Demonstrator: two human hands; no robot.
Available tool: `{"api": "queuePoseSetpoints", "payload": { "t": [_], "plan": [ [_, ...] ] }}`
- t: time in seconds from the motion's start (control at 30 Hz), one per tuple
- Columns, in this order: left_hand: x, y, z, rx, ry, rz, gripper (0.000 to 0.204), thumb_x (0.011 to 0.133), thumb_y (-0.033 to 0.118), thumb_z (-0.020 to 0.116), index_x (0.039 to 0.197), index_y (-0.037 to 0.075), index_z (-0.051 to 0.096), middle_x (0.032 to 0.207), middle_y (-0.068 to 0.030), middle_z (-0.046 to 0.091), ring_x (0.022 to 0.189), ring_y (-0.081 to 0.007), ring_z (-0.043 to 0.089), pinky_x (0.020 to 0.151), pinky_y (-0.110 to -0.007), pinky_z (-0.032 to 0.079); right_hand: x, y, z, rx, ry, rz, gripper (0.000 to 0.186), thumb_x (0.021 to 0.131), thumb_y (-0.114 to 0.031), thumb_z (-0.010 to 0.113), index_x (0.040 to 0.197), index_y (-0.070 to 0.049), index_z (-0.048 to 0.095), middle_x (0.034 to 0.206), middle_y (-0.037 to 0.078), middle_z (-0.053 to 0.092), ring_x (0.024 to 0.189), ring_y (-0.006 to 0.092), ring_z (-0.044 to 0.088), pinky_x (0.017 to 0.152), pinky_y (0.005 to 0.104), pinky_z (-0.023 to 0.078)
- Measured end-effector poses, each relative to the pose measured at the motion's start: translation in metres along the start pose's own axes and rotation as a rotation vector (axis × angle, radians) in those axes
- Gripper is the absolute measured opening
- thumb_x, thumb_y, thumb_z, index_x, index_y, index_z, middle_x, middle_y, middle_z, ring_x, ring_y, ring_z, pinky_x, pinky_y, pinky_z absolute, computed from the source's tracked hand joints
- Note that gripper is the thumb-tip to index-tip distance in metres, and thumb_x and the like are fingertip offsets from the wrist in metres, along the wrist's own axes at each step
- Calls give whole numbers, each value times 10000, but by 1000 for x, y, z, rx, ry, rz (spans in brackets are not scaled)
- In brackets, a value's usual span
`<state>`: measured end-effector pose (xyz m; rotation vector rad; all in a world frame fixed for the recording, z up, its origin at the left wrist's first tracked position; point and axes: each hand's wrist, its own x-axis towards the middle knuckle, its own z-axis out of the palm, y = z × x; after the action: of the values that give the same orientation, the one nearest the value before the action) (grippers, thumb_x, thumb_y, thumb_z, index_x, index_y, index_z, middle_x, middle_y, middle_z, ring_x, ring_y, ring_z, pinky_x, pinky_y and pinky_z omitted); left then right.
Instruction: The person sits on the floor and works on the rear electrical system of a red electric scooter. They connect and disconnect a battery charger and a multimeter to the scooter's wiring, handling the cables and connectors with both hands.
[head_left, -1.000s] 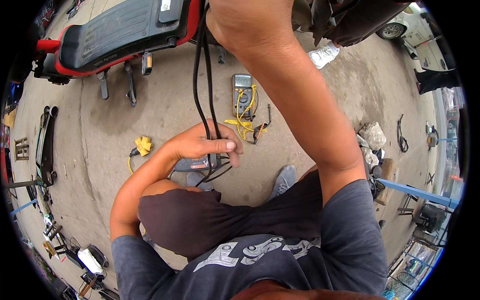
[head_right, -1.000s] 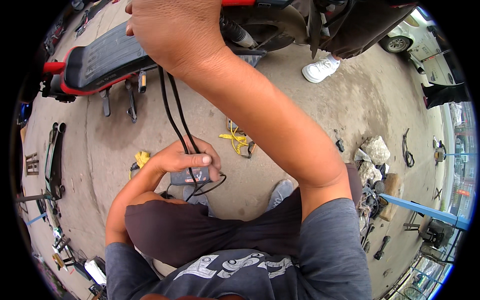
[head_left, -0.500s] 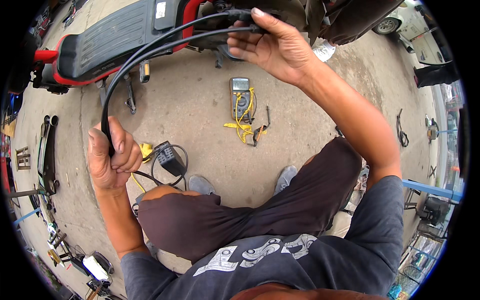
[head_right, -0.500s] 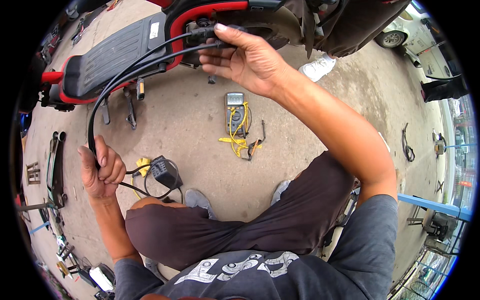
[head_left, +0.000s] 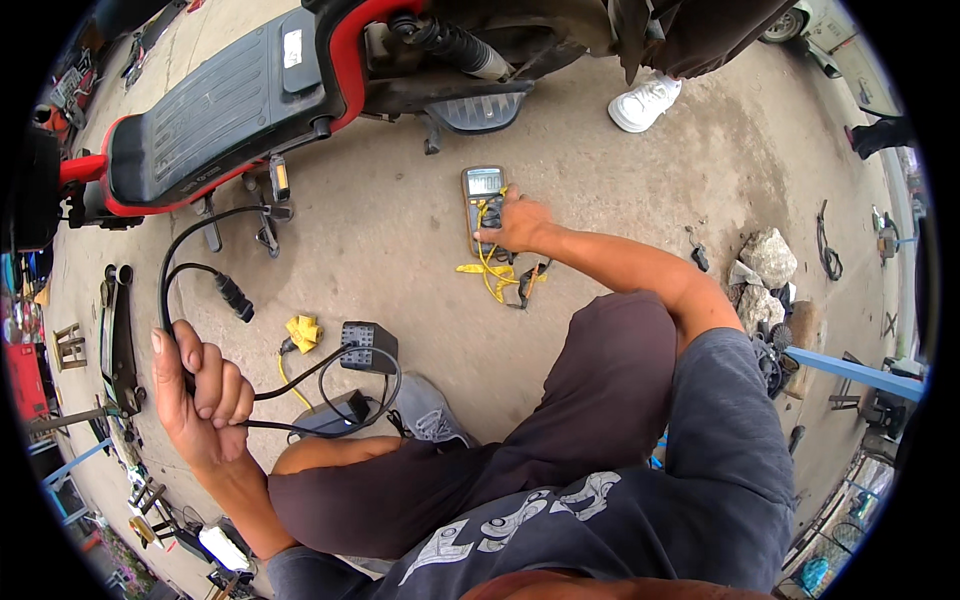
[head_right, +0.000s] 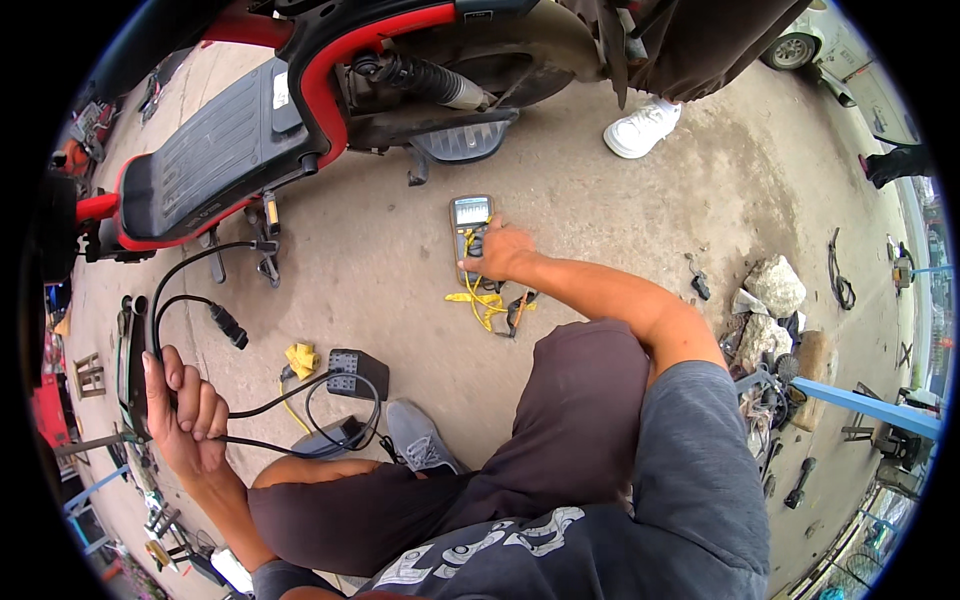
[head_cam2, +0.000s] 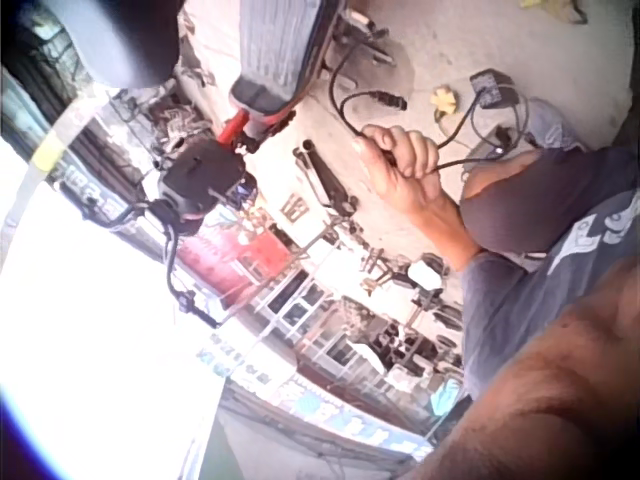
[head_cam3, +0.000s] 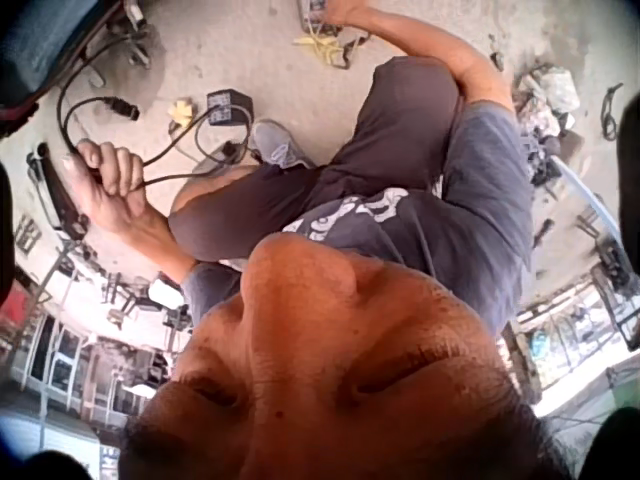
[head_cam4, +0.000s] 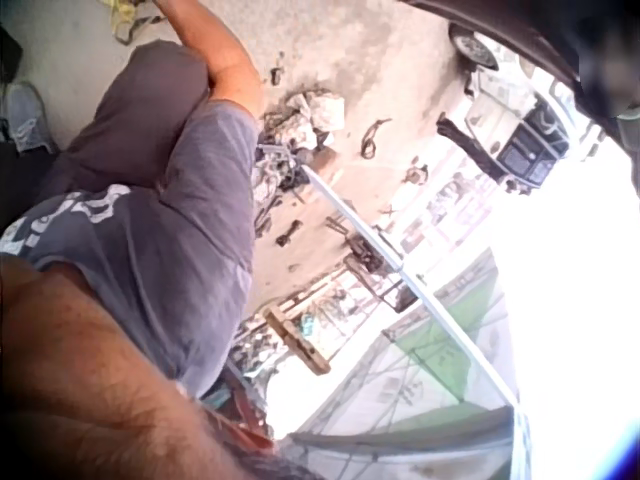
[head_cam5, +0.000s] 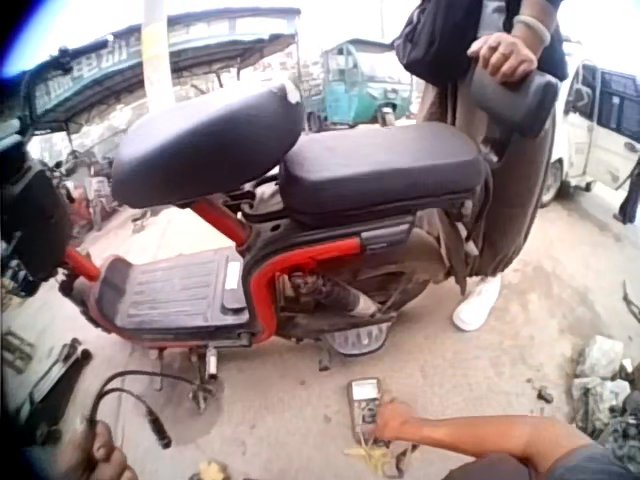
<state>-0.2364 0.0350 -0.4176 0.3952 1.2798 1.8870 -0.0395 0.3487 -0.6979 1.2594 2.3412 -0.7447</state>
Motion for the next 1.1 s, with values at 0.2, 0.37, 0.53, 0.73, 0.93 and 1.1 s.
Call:
{"api": "queuePoseSetpoints", "payload": {
  "t": [0.2,0.37,0.53,0.73,0.93,1.1],
  "plan": [
    [11,-8,5,-20,-29,-42,346,1095,370,334,863,118,384,499,51,273,344,-41,191,312,-208,183,17,-21,47,82,122,102,1316,696,-525,832,1508,125,27,1410,274,352,1253,402,446,1013,423,468],
    [19,-17,14,-8,-15,-41,359,1090,372,355,847,111,394,499,55,265,355,-37,177,321,-213,169,9,-1,41,84,103,87,1257,699,-384,827,1526,90,7,1399,282,352,1258,412,442,1007,442,482],
    [20,-15,15,-9,-2,-18,344,1089,362,367,850,116,392,505,54,274,355,-36,181,315,-210,177,-27,63,40,127,137,51,1229,687,-344,823,1532,77,37,1385,293,376,1258,437,437,994,476,488],
    [28,-21,8,2,-69,12,284,1088,300,395,886,102,419,550,32,317,359,-41,183,298,-209,174,-108,166,65,216,338,295,1219,664,-313,816,1526,78,49,1375,298,372,1284,454,398,1051,477,429],
    [35,-23,25,58,56,60,281,1094,296,378,886,107,391,529,37,267,365,-40,169,314,-210,166,-191,276,83,252,487,720,1150,685,-300,776,1510,104,84,1398,331,362,1314,465,374,1079,484,391],
    [38,-15,27,-41,-207,-119,330,1074,306,396,965,37,551,563,-12,374,452,-109,305,424,-234,291,-217,318,99,320,511,908,1149,712,-343,785,1513,98,89,1357,327,391,1282,462,403,1059,467,408]
  ]
}}
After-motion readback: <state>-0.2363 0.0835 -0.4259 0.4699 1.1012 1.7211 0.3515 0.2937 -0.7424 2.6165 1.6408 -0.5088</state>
